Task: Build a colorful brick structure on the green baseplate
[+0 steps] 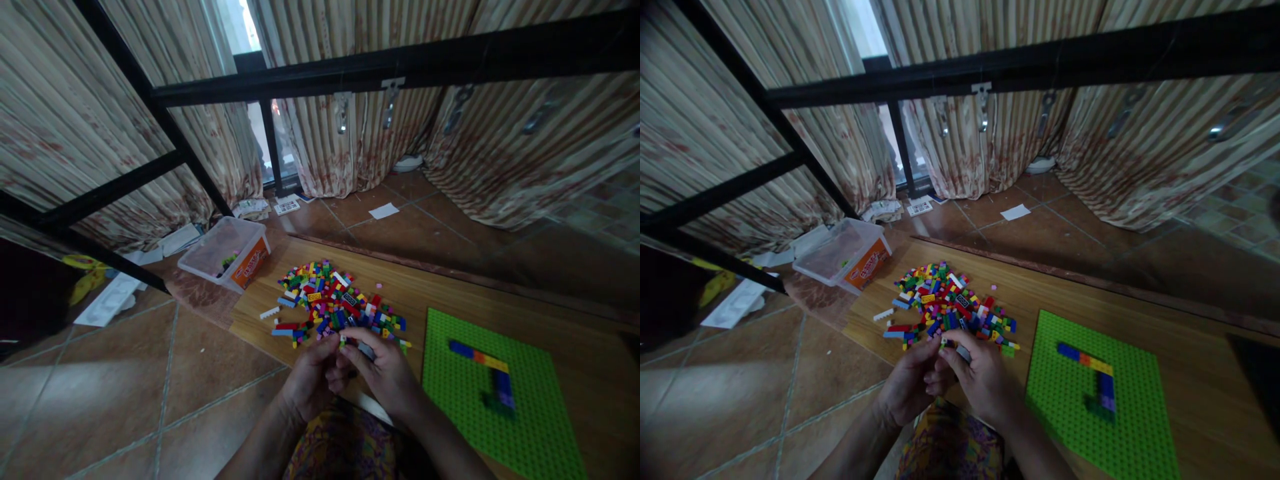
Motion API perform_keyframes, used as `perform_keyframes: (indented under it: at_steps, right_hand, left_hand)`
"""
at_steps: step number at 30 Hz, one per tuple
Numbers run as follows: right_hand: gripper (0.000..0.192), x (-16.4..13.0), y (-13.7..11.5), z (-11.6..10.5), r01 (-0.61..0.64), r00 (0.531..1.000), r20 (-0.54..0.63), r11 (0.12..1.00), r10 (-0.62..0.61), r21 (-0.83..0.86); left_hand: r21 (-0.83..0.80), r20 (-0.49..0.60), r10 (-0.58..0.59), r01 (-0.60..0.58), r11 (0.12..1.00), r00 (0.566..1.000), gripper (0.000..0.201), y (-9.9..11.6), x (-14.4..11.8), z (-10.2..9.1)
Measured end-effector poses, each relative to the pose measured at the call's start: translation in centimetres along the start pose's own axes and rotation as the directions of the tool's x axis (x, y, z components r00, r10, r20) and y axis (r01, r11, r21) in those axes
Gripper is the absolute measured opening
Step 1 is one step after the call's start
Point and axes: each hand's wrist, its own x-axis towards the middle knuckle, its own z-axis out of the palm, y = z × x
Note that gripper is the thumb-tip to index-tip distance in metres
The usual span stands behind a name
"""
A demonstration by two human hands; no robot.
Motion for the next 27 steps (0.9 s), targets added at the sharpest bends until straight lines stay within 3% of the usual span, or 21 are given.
perform_keyframes:
  at_steps: [4,8,11,14,16,18,21,24,27]
  right_hand:
    - [0.026,-0.2,0.2,-0.3,0.064,0.997,-0.047,0.996,-0.067,-0.059]
    - [0.026,-0.2,0.5,-0.7,0.099,0.995,-0.001,0.992,-0.099,-0.076]
    - [0.028,-0.4,0.7,-0.9,0.078,0.997,-0.002,0.996,-0.078,-0.042]
    - [0.034,-0.8,0.8,-0.6,-0.002,0.996,-0.088,0.999,0.006,0.047]
    - [0.038,-1.1,0.8,-0.2,-0.069,0.982,-0.157,0.977,0.102,0.2]
    - [0.04,-1.3,0.8,0.5,-0.139,0.958,-0.174,0.9,0.228,0.413]
    - [0.04,-1.5,0.4,1.3,-0.248,0.928,-0.06,0.731,0.367,0.636]
    - [0.043,-1.5,-0.3,1.6,-0.313,0.917,0.035,0.661,0.398,0.682]
    - [0.04,-1.4,-0.7,1.4,-0.322,0.914,0.028,0.679,0.406,0.66]
  left_hand:
    - [0.046,-0.023,-0.008,0.009,0.999,1.0,0.03,0.2,-0.4,0.3]
    - [0.069,-0.014,0.018,-0.017,0.997,1.0,0.027,0.4,-0.6,0.4]
    - [0.119,-0.041,0.099,-0.094,0.989,0.994,0.029,0.2,-0.6,0.4]
    - [0.262,-0.065,0.264,-0.239,0.935,0.962,0.029,-0.1,-0.5,0.5]
    - [0.393,-0.058,0.404,-0.351,0.85,0.913,0.026,-0.3,-0.5,0.7]
    - [0.519,-0.009,0.525,-0.444,0.73,0.851,0.022,-0.3,-0.6,0.8]
    - [0.677,0.122,0.629,-0.527,0.513,0.768,0.017,-0.3,-1.0,0.9]
    - [0.785,0.26,0.668,-0.556,0.274,0.697,0.019,-0.1,-1.3,0.7]
    - [0.808,0.37,0.662,-0.577,0.117,0.652,0.022,0.1,-1.4,0.4]
